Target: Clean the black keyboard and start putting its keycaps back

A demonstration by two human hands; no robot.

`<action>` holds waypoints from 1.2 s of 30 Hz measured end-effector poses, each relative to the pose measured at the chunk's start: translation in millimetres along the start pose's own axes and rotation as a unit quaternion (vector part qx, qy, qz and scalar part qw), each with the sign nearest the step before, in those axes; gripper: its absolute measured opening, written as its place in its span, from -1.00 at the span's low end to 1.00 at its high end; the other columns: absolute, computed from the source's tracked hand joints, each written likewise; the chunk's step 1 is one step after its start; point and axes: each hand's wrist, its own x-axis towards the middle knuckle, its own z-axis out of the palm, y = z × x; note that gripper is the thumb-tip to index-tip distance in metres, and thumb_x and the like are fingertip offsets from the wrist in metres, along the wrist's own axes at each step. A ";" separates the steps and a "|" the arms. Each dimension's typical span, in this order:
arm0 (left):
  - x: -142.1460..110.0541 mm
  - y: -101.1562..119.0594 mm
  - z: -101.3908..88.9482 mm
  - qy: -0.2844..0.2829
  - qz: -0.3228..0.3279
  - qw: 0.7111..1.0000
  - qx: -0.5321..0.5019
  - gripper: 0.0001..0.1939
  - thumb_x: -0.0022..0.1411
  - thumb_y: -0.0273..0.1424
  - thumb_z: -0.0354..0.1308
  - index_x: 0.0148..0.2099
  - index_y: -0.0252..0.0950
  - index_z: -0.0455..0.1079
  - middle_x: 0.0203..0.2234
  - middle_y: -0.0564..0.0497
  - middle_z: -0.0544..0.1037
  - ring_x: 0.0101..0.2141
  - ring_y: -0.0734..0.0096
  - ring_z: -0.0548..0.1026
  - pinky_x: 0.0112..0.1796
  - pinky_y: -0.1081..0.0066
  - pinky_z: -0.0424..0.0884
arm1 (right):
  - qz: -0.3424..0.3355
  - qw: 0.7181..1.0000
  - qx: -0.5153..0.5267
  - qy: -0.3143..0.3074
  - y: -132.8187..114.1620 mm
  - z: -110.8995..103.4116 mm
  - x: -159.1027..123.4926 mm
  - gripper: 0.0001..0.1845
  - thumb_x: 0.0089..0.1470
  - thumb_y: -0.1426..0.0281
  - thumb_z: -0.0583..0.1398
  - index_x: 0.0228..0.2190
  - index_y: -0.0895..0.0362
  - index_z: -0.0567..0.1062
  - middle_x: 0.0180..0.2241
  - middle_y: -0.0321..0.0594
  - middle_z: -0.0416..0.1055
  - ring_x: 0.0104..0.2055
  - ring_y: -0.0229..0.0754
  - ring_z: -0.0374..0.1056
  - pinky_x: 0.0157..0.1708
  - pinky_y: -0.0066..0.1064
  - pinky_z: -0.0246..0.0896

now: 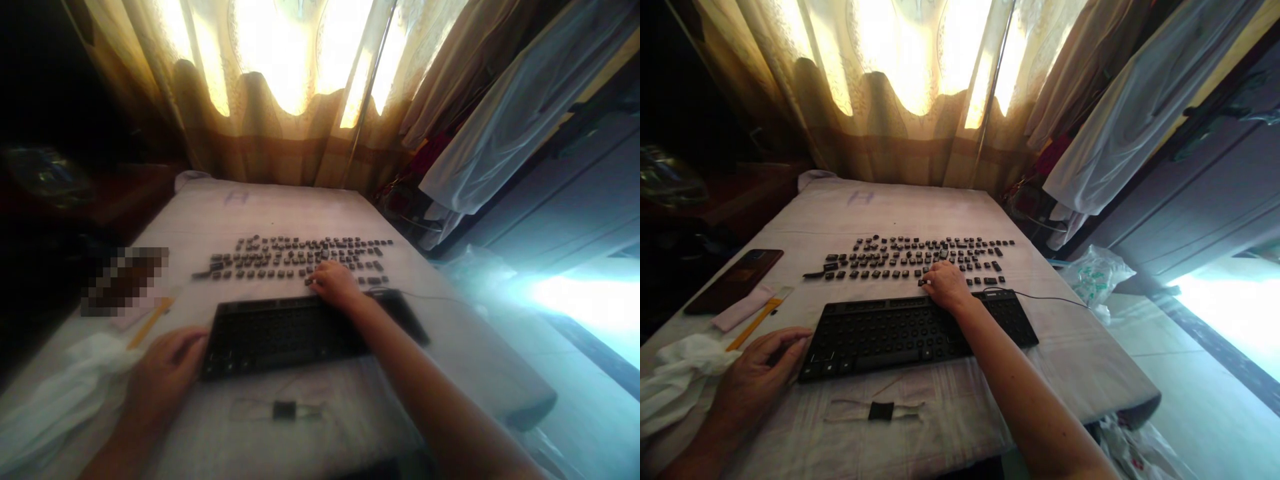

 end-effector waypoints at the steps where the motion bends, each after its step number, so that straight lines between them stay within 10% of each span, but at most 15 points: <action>1: -0.5 -0.1 -0.1 0.001 -0.004 1.000 0.002 -0.64 0.16 -0.04 0.09 -0.21 -0.14 0.56 -0.23 -0.04 0.64 -0.17 0.12 0.58 -0.09 0.17 0.49 | 0.004 1.000 0.010 0.012 -1.0 -2.2 -5.0 -0.83 0.17 0.36 0.30 -0.20 0.06 0.67 -0.14 -0.11 0.56 -0.03 -0.04 0.40 -0.03 -0.26 0.28; 14: 1.0 -1.8 1.3 -0.007 0.035 0.999 0.018 -0.66 0.14 -0.07 0.07 -0.23 -0.12 0.55 -0.25 -0.02 0.64 -0.16 0.10 0.57 -0.06 0.15 0.45 | -0.009 0.983 0.176 0.056 -2.1 -13.4 -126.5 -0.84 0.12 0.45 0.30 -0.21 0.08 0.64 -0.20 -0.15 0.58 -0.14 -0.11 0.46 -0.14 -0.25 0.38; 36: -1.1 1.5 -1.3 -0.018 0.026 0.999 0.033 -0.66 0.16 -0.09 0.07 -0.19 -0.15 0.54 -0.21 -0.02 0.63 -0.15 0.15 0.55 -0.06 0.22 0.42 | -0.049 0.995 0.067 -0.054 -17.7 -24.5 -128.7 -0.89 0.11 0.47 0.32 -0.28 0.09 0.64 -0.23 -0.16 0.56 -0.16 -0.09 0.42 -0.15 -0.27 0.35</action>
